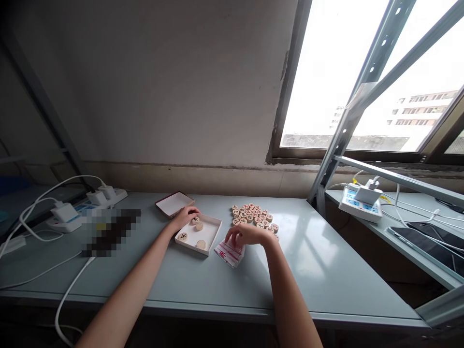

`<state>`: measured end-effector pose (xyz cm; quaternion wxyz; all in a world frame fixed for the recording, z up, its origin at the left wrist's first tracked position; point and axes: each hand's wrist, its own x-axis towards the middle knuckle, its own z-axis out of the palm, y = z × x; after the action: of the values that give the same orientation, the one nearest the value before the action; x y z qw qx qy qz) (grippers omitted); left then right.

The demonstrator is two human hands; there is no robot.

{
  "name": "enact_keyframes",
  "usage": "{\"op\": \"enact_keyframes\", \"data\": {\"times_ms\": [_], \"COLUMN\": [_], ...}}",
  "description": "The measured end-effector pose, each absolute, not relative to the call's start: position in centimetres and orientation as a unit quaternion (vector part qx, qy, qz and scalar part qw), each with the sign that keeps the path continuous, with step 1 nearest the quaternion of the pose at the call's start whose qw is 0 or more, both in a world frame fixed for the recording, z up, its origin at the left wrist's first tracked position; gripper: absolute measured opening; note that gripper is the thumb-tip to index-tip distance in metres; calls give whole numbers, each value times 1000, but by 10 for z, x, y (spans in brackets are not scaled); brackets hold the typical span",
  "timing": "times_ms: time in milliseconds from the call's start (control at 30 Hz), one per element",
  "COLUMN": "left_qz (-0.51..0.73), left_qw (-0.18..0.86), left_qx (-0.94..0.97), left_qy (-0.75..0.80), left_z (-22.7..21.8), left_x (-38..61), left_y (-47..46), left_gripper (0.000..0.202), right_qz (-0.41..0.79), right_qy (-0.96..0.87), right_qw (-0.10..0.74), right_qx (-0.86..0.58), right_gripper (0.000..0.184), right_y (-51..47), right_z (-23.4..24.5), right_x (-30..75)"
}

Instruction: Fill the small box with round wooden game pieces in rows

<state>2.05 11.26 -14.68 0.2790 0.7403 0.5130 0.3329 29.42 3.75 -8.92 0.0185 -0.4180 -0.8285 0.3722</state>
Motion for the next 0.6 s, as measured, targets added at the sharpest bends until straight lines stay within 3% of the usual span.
{"op": "enact_keyframes", "data": {"times_ms": [267, 600], "left_qz": [325, 316], "left_qw": [343, 349], "left_qx": [746, 746], "left_qy": [470, 472], "left_z": [-147, -138], "left_x": [34, 39], "left_y": [108, 99], "left_gripper": [19, 20], "right_qz": [276, 342], "right_qy": [-852, -877], "right_qw": [227, 137], "right_qx": [-384, -307], "right_gripper": [25, 27], "right_y": [27, 15], "right_z": [-91, -106], "right_x": [256, 224]}}
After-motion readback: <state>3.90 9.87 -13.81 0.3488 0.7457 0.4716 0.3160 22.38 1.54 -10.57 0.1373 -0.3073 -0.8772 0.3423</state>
